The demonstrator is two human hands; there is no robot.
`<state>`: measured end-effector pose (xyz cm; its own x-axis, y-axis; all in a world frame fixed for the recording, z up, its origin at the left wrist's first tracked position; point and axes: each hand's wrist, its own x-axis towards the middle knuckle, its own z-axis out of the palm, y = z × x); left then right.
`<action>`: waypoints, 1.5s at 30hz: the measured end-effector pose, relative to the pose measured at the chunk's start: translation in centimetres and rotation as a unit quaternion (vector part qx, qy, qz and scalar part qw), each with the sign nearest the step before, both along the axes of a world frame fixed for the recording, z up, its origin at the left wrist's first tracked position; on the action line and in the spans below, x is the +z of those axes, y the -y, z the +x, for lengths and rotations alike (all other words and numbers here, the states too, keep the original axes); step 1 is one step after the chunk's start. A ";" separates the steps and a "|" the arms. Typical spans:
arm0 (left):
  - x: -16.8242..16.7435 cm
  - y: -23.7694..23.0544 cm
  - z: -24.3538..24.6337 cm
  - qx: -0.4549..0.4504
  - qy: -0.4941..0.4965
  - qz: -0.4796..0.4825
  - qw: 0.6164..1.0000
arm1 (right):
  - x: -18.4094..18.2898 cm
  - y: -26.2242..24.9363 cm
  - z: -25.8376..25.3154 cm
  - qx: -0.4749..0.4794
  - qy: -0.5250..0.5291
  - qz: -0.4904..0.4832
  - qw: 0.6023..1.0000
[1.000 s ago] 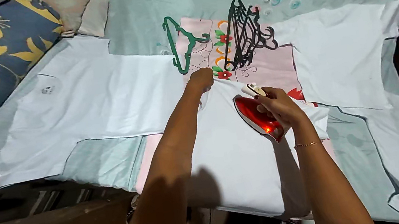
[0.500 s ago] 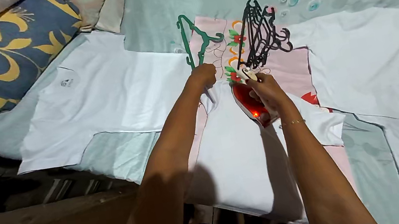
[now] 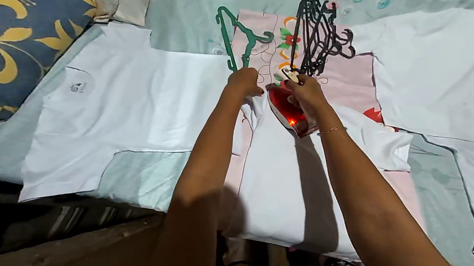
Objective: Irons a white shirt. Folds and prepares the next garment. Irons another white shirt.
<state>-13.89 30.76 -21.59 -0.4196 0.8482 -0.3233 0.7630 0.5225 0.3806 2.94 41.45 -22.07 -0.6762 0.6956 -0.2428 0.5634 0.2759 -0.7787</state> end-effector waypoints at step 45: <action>-5.2 12.7 4.6 0.287 0.250 0.349 0.857 | 1.1 4.8 7.7 0.193 -0.011 -0.064 0.979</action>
